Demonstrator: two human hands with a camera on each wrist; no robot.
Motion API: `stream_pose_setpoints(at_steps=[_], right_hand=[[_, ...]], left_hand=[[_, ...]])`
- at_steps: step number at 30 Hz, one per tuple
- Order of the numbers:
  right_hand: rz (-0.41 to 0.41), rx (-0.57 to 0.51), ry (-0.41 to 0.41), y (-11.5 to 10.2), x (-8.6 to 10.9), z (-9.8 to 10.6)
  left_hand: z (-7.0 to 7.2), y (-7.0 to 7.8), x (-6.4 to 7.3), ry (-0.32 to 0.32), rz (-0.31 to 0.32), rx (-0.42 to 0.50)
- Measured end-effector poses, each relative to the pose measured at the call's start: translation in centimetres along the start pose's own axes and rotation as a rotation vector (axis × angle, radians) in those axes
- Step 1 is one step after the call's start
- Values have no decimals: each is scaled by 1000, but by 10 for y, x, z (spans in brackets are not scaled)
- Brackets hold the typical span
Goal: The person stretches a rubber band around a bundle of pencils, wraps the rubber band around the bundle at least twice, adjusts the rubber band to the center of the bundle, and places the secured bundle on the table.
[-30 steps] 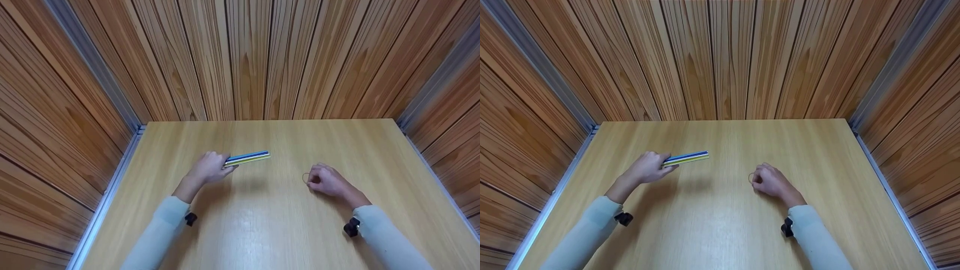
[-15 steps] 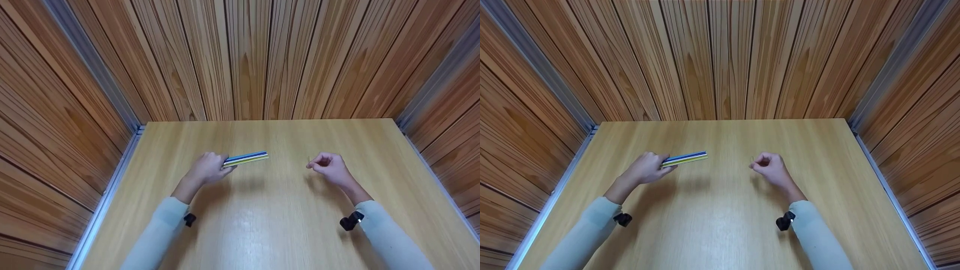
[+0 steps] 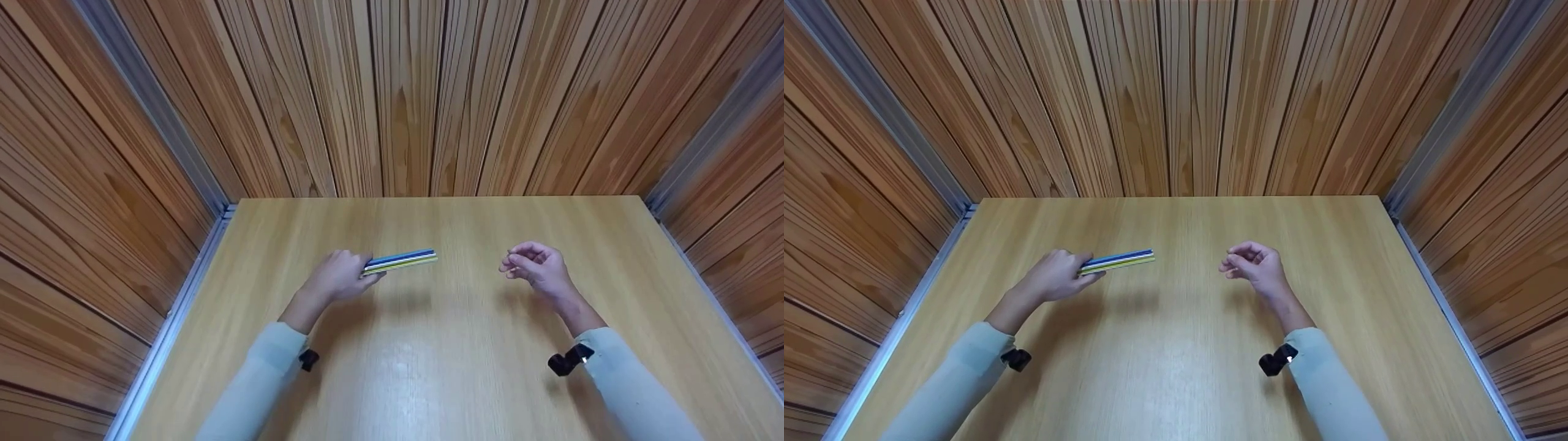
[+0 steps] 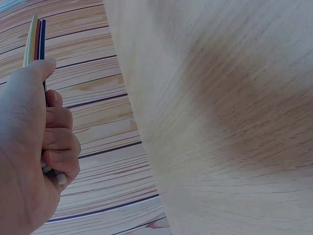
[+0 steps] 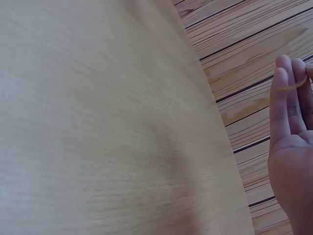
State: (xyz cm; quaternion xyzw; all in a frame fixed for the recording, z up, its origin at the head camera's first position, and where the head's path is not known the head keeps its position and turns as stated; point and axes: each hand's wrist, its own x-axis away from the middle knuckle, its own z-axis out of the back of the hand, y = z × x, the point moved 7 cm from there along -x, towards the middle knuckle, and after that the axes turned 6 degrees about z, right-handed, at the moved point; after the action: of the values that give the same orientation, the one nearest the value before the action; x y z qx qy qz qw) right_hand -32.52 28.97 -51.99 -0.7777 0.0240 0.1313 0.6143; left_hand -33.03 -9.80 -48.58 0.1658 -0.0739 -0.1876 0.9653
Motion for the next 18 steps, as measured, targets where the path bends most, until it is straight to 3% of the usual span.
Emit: stream_pose_setpoints(at_steps=[8, 16, 18], right_hand=[[19, -32, -101, -3, 0, -7], [-12, 134, -37, -1, -3, -5], [-19, 134, -27, -1, -3, -5]], left_hand=[[-1, -2, 1, 1, 13, -5], [-1, -3, 0, -23, 36, 16], [-1, -3, 0, -23, 36, 14]])
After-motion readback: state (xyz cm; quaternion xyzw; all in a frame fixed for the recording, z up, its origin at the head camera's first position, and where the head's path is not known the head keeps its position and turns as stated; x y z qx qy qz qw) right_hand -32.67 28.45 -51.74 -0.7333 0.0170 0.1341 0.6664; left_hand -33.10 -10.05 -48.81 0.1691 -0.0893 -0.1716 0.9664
